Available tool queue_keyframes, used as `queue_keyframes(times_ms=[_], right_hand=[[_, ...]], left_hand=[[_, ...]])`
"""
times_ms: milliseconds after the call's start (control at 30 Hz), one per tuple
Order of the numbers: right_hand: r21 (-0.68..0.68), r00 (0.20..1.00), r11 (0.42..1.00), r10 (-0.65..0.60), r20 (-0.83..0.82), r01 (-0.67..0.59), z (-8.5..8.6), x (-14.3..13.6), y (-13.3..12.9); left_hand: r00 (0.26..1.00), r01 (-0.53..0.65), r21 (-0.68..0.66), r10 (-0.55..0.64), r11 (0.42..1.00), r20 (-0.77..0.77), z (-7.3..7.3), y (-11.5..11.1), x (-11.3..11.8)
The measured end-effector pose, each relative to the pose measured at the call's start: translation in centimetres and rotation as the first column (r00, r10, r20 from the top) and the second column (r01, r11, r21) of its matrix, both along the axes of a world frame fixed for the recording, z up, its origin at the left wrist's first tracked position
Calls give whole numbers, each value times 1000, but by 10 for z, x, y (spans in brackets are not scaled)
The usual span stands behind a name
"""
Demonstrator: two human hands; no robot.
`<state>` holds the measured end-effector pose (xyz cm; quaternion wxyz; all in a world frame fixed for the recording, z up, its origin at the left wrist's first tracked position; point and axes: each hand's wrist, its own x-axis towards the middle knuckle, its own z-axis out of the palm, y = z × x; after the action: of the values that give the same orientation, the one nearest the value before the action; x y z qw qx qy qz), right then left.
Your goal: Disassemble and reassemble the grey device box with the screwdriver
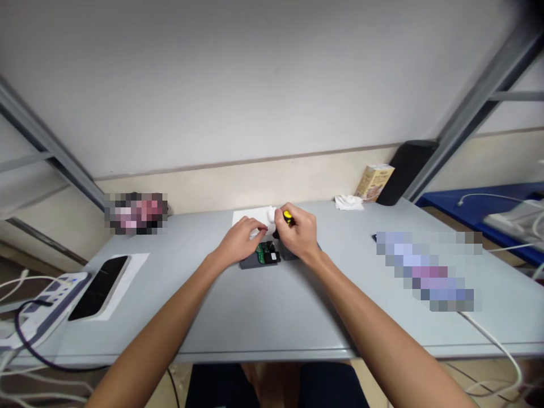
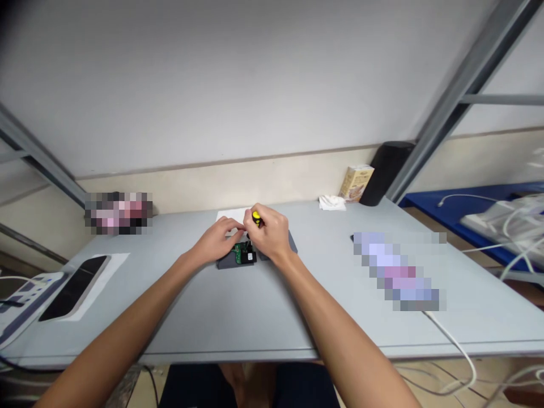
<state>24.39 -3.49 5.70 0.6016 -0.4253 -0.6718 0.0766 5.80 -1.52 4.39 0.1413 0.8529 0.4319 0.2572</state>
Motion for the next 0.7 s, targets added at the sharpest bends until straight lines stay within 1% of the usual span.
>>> queue_keyframes(times_ms=[133, 233, 333, 467, 600, 700], right_hand=[[18, 1000, 1000, -3, -14, 3, 0, -1, 0], [12, 1000, 1000, 8, -14, -8, -1, -1, 0], [3, 1000, 1000, 21, 4, -21, 0, 0, 0], [27, 1000, 1000, 13, 25, -14, -1, 0, 0], [22, 999, 999, 24, 33, -24, -1, 0, -1], [-19, 997, 997, 76, 14, -75, 2, -1, -1]], left_hand=[[993, 68, 8, -69, 998, 98, -6, -25, -13], [989, 106, 7, -106, 994, 108, -11, -33, -19], [990, 131, -12, -131, 991, 53, -14, -34, -19], [989, 145, -28, -146, 989, -19, -17, -33, -18], [988, 147, -32, -149, 989, -37, -16, -33, -17], [987, 154, -28, -155, 988, -38, -15, -34, -17]])
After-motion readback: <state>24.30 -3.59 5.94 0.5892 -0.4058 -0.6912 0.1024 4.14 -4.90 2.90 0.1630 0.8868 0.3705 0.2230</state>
